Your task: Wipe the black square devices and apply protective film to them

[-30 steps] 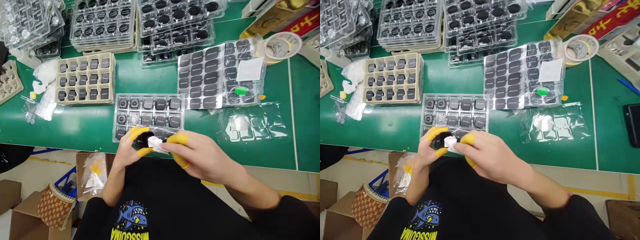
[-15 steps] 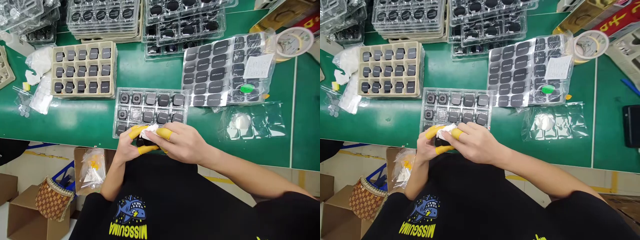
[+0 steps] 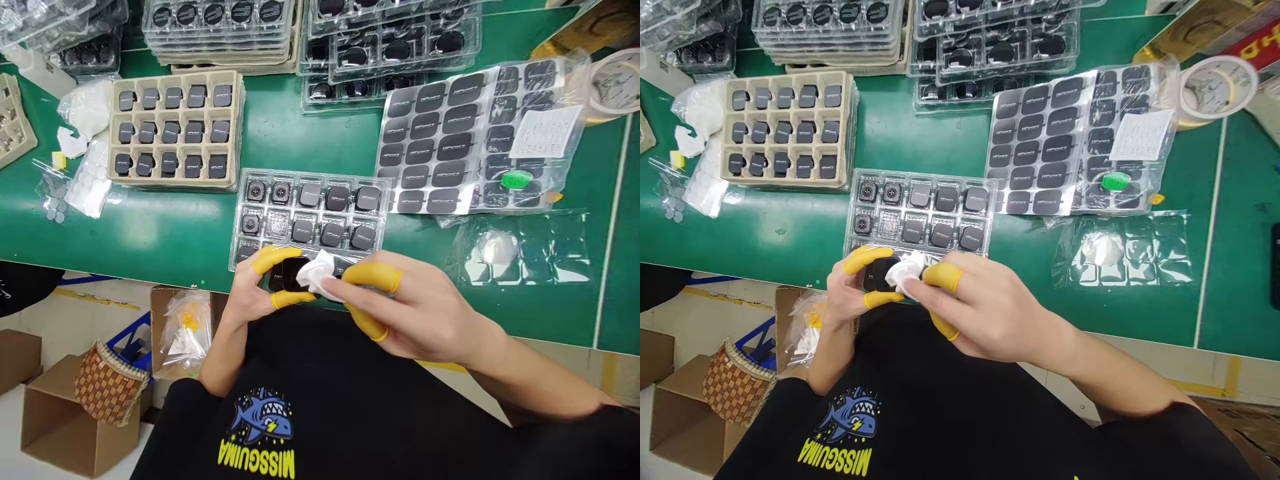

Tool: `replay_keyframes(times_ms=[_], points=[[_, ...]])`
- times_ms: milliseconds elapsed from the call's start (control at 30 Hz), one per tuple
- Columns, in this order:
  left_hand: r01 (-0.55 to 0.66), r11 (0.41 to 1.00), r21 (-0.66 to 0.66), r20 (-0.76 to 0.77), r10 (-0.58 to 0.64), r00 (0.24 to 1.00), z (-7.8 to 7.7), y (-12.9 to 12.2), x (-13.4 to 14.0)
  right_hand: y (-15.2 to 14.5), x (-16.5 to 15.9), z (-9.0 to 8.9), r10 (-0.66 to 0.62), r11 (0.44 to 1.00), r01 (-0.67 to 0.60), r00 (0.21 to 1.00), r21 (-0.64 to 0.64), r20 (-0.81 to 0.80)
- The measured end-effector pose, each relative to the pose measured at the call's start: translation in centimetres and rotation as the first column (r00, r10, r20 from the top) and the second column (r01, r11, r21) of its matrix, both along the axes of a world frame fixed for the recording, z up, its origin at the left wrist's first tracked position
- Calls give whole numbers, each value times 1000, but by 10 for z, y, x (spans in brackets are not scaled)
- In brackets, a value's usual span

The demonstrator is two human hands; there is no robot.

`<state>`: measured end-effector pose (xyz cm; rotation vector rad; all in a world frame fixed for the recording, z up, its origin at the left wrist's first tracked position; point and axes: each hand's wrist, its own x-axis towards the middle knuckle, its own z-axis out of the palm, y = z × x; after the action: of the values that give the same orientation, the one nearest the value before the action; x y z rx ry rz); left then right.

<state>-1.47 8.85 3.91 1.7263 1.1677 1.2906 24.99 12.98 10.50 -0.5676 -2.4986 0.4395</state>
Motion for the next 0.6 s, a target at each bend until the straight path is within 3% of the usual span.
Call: replay_keyframes(times_ms=[133,267,333,467,533,600], points=[[44,999,26,23,-45,999,-4,-1,0,6,-11,-14,123,982,-123,992,144,15],[15,999,38,17,-15,1000,-7,-2,0,24,-11,-32,60,957,-72,997,282,52],[-27,1000,8,29,26,999,-8,-3,-1,32,-4,-36,-22,957,6,998,291,52],[-41,999,21,34,40,999,-8,-3,-2,29,14,-20,-180,973,185,983,141,-43],[-29,999,29,33,28,999,-7,-3,-2,21,19,-4,-178,980,180,984,81,-30],[-23,999,22,36,22,999,-5,-1,-2,15,20,10,-99,994,97,995,51,22]])
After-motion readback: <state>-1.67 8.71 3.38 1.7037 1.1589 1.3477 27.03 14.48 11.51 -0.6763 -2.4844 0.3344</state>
